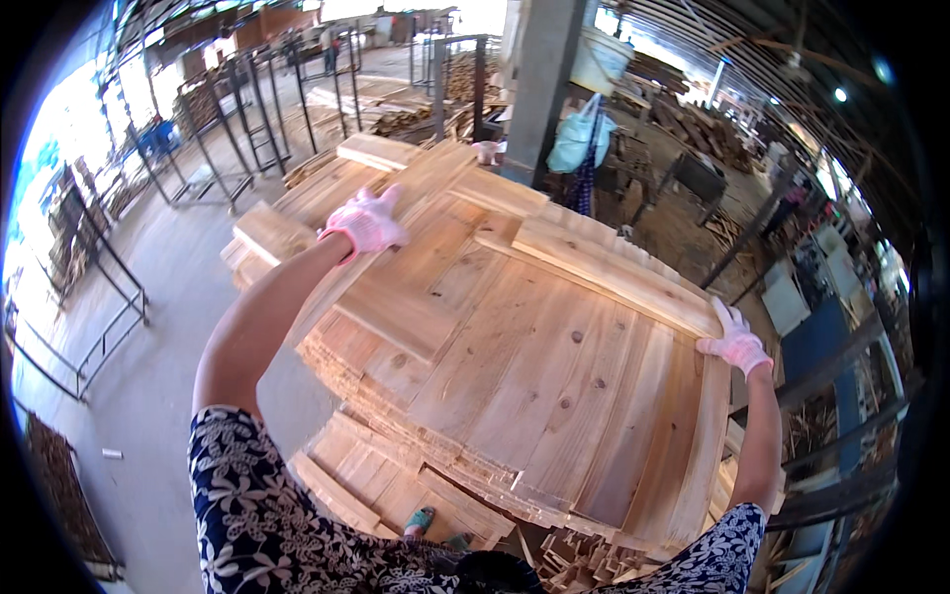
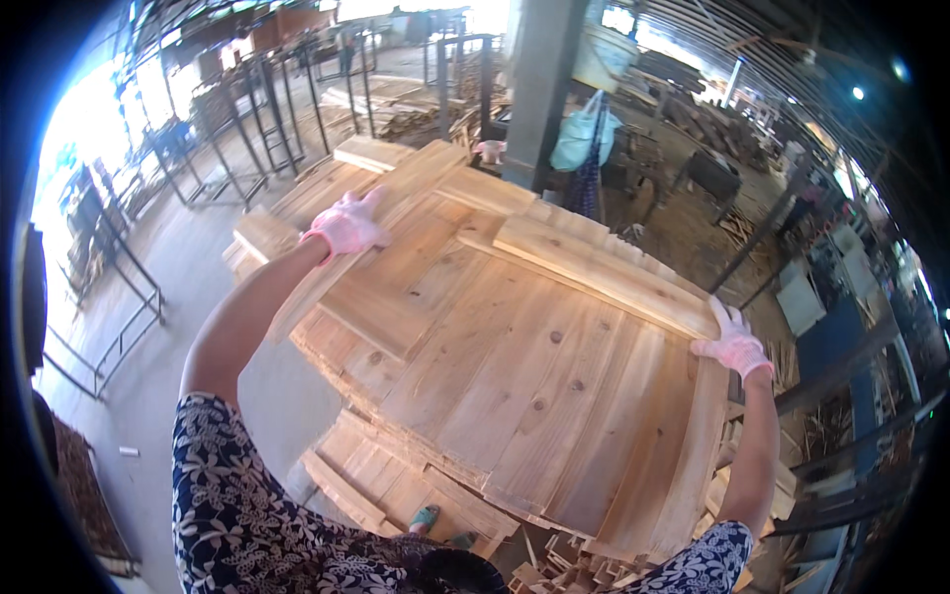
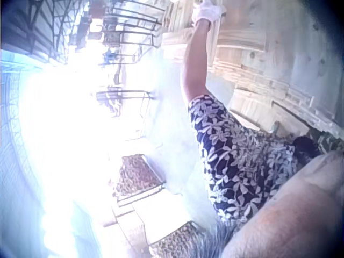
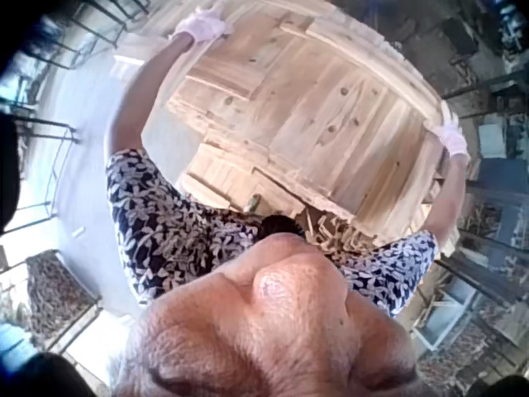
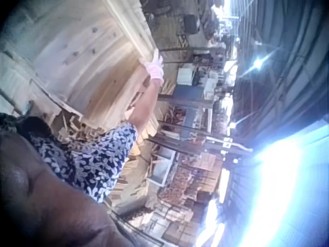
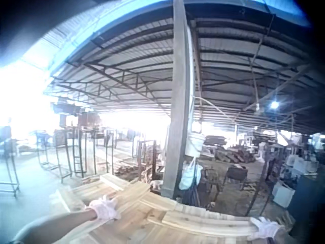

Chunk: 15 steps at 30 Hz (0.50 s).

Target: The person lifts stacks of wooden planks from a pile and places them onto a metal rack. They wear pink gloves and repeatedly pick up bundles of lumber, carry them a short distance, and stack them vertically on the rack.

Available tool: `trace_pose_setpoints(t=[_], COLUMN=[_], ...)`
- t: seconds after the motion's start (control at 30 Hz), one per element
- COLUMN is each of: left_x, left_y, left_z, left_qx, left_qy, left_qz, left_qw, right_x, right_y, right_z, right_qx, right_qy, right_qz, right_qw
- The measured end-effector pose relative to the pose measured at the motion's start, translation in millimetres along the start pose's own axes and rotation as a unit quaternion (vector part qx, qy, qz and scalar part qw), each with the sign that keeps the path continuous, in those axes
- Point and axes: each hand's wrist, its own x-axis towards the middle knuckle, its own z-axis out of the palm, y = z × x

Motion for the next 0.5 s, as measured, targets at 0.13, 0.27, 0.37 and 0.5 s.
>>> trace_pose_setpoints(t=[0.13, 0.27, 0.37, 0.5], left_x=[-3.8, -21.4, -52.5, -115.9], left_y=[0.2, 4.0, 0.0, -28.6], left_z=[-2.1, -16.4, -33.5, -45.9], left_qx=[-0.050, -0.036, -0.058, -0.162], left_qy=[0.009, 0.006, 0.025, 0.082], left_qz=[-0.010, 0.014, 0.035, 0.051], left_qw=[0.999, 0.999, 0.997, 0.982], right_x=[15.3, 20.1, 13.2, -3.0], right_y=[31.2, 30.2, 23.8, 20.8], right_z=[17.4, 16.7, 9.3, 9.0], right_qx=[0.043, 0.017, 0.035, -0.002], right_qy=[0.010, 0.016, -0.010, 0.066], right_qz=[-0.002, 0.007, 0.003, 0.016], right_qw=[0.999, 1.000, 0.999, 0.998])
